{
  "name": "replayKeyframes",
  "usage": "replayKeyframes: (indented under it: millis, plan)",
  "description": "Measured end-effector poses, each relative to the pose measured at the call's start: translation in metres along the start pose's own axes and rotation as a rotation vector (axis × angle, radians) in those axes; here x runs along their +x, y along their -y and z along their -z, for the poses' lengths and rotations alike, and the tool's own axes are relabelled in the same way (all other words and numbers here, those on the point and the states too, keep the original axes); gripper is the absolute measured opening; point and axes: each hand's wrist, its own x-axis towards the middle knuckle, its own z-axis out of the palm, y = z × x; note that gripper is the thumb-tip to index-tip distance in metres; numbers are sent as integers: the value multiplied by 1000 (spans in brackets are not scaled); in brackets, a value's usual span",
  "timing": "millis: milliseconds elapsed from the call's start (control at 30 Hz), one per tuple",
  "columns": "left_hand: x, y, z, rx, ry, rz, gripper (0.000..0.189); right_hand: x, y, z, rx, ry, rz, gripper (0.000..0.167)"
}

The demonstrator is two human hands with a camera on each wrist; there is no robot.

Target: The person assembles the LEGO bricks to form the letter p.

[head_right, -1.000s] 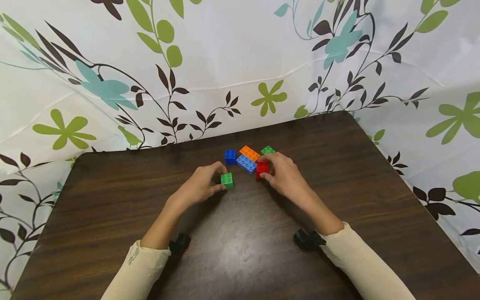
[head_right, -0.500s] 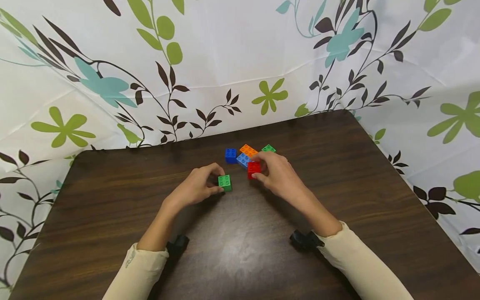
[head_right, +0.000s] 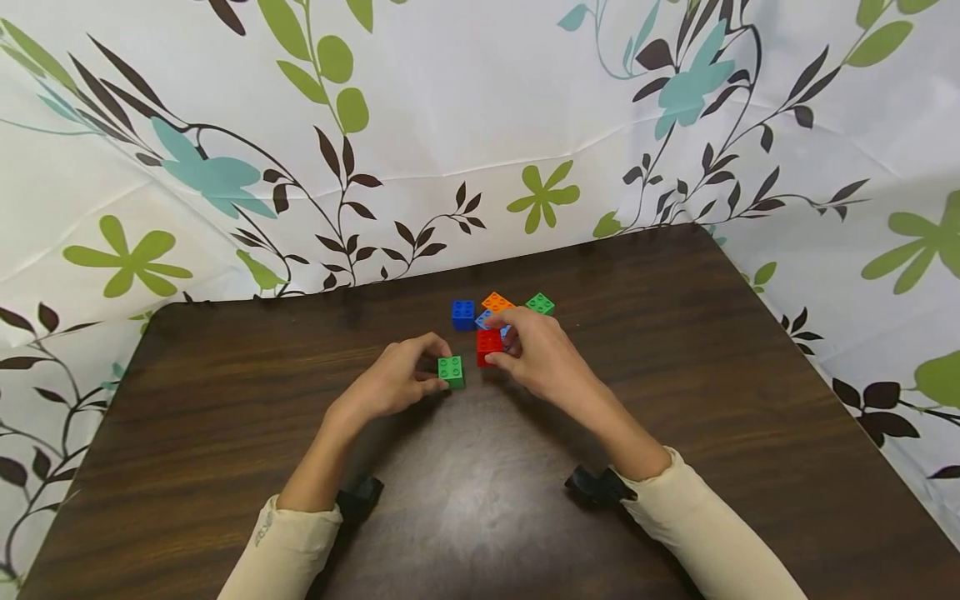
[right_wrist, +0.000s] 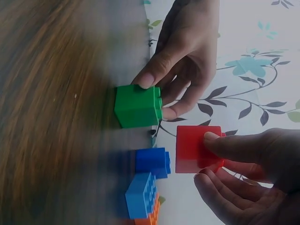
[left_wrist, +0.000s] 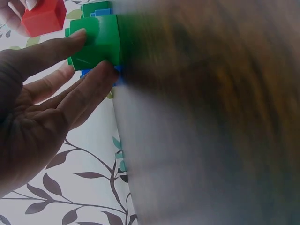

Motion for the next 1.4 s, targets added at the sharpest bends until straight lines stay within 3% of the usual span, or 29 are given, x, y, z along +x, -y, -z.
replayKeyframes:
  millis: [733,1400]
  plan:
    - [1,-5,-3,-29,10,72,36,15,19,-27,81,30,38,39]
    - [2,-3,-4,12,-12,66,39,21,19,-39,65,37,60,35]
